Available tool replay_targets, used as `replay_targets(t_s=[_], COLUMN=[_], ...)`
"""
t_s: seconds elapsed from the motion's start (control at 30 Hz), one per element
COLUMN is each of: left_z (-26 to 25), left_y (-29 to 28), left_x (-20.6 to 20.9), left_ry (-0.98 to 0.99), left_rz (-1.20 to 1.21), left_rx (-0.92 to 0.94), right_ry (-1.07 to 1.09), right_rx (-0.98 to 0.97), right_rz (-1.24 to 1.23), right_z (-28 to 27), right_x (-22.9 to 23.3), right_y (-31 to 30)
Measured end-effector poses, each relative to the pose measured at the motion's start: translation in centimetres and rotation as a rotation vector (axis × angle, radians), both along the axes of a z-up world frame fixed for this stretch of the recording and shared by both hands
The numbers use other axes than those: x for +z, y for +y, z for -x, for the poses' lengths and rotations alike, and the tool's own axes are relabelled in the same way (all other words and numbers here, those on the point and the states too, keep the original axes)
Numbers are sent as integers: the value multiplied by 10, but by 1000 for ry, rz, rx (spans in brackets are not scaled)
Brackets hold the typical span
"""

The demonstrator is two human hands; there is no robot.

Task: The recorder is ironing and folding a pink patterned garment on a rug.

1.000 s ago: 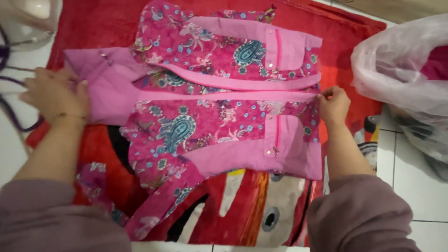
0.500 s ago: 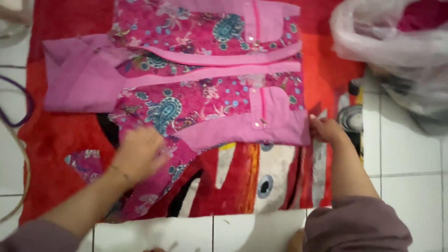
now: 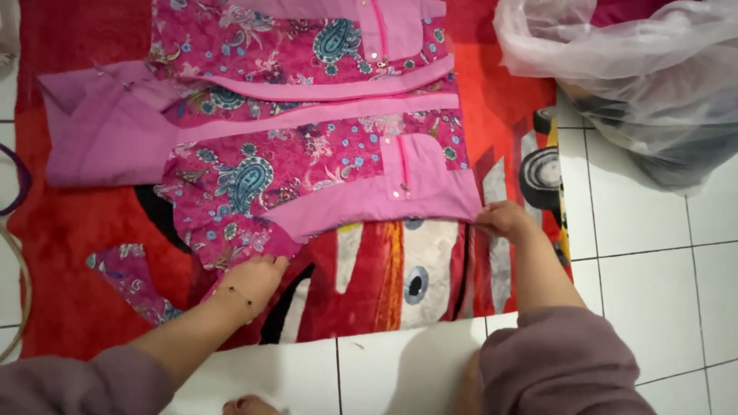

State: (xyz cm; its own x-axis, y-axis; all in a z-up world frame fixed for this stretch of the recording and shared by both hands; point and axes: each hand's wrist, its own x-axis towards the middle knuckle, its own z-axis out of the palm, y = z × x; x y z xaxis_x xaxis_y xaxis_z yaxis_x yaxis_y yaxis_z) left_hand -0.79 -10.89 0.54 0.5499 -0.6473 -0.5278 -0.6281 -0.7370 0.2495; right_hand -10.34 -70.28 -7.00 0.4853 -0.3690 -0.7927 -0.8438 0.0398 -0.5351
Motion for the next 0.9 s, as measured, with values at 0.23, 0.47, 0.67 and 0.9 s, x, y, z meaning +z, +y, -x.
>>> replay_targets(t_s=[0.23, 0.47, 0.67, 0.9], left_z=[-16, -64, -95, -126], left_y=[-14, -38, -45, 24], left_x=[47, -3, 86, 52], left_ry=[191, -228, 101, -3], left_rz=[-119, 449, -244, -348], left_rx=[-67, -148, -258, -87], right_ry=[147, -424, -368, -232], right_rx=[420, 233, 769, 569], right_rz=[410, 1167, 1107, 1147], right_z=[-12, -53, -88, -102], right_x=[29, 37, 31, 26], right_y=[7, 64, 167, 155])
